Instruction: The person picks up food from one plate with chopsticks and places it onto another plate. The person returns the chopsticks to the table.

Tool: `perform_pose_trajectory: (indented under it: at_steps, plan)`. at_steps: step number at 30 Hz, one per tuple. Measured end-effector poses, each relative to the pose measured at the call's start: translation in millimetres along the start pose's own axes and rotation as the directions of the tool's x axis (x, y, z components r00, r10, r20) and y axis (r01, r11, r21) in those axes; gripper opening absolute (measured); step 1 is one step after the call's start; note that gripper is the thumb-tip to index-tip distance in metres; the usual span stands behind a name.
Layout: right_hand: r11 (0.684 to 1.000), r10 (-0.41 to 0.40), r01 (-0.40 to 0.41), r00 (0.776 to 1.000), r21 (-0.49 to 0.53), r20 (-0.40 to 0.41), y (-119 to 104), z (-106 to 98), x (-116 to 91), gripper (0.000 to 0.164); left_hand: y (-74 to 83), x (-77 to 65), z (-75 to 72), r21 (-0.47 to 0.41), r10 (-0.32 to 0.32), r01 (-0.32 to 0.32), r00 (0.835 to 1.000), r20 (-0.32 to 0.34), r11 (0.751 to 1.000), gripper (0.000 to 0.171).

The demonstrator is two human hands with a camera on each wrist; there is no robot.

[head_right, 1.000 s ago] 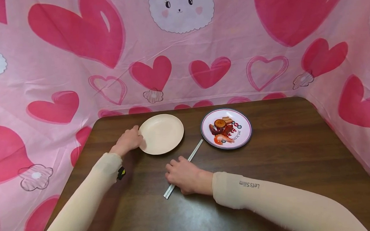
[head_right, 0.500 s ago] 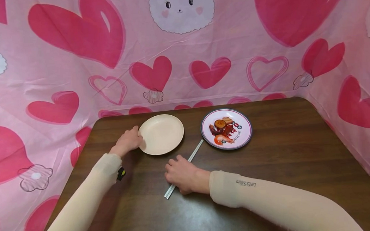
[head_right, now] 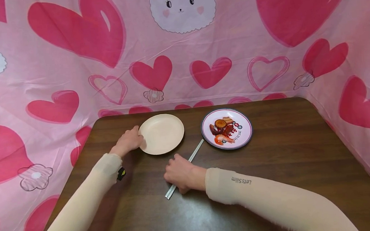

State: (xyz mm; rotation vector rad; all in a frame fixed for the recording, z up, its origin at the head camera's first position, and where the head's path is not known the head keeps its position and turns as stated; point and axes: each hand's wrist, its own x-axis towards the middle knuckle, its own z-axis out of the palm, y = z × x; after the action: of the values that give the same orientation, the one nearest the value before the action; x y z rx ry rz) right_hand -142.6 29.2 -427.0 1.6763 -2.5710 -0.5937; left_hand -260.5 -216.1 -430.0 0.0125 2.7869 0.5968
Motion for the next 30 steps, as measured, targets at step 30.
perform_pose_trajectory:
  at_steps: [30]
  plan:
    - [0.998, -0.057, 0.057, 0.998, -0.033, 0.008, 3.5, 4.4, 2.4, 0.023, 1.3, -3.4, -1.5, -0.010, -0.017, 0.017, 1.000, 0.016, 1.000, 0.064]
